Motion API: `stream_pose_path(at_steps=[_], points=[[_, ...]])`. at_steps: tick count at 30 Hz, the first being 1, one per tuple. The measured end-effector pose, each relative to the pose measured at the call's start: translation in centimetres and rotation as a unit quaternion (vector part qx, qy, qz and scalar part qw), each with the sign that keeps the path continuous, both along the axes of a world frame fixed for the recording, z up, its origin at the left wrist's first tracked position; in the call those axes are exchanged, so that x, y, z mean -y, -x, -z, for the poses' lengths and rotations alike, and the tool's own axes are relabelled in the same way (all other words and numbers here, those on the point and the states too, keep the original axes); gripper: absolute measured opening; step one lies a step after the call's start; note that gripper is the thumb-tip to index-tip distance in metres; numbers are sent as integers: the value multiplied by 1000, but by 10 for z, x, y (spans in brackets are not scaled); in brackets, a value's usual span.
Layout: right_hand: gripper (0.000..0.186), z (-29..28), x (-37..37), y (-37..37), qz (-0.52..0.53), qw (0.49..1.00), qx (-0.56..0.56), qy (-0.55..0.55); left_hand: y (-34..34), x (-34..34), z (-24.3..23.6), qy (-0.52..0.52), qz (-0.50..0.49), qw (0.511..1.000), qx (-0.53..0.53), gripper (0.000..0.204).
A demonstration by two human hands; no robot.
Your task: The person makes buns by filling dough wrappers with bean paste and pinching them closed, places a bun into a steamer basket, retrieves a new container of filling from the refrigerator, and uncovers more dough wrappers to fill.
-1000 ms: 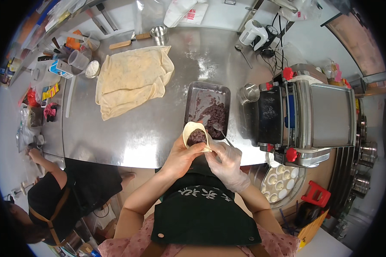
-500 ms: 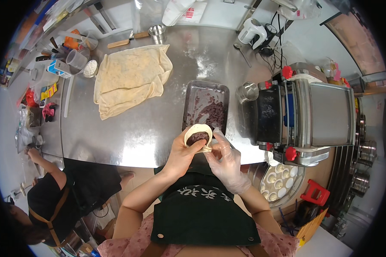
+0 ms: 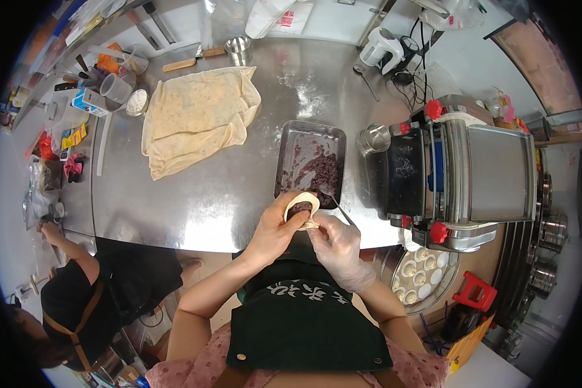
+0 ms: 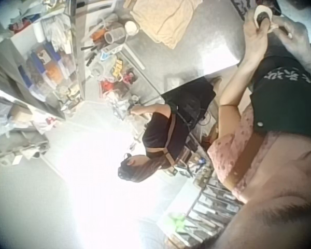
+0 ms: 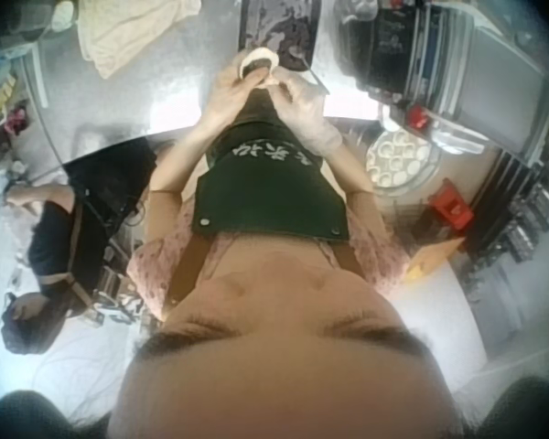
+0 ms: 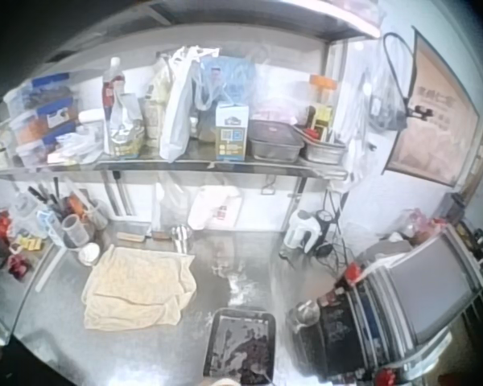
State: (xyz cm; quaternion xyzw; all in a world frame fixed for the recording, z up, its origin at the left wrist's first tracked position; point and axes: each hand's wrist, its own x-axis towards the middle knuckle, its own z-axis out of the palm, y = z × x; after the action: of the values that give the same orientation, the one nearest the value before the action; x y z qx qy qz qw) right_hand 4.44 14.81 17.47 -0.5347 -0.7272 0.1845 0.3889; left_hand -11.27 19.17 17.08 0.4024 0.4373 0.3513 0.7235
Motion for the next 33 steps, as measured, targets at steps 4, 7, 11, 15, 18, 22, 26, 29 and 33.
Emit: stream_pose_path(at_steps=[4,7,11,15,18,22,26,29,33], points=[[36,-6,1,6,82,989,-79,92,1,-1,1,-106,39,986,-124,34],[29,1,1,3,69,991,-73,84,2,-6,-7,-160,62,972,-161,36],[22,0,-2,6,78,989,-124,14,-4,-8,-25,46,-38,998,2,41],[23,-4,-1,10,96,986,-126,55,-15,12,-8,136,-155,950,237,40],[23,1,-1,10,87,989,-108,56,-24,13,-1,10,-180,978,106,39],[30,6,0,10,51,994,-98,23,-21,13,-4,-50,-147,988,10,35],[36,-4,1,9,65,985,-120,103,-16,14,-2,-118,-99,985,-78,32],[40,-2,-2,6,41,998,-45,8,-12,10,-10,-169,-60,976,-125,32],[40,-10,-3,3,16,999,10,-49,-8,10,-22,-94,-67,993,-10,30]])
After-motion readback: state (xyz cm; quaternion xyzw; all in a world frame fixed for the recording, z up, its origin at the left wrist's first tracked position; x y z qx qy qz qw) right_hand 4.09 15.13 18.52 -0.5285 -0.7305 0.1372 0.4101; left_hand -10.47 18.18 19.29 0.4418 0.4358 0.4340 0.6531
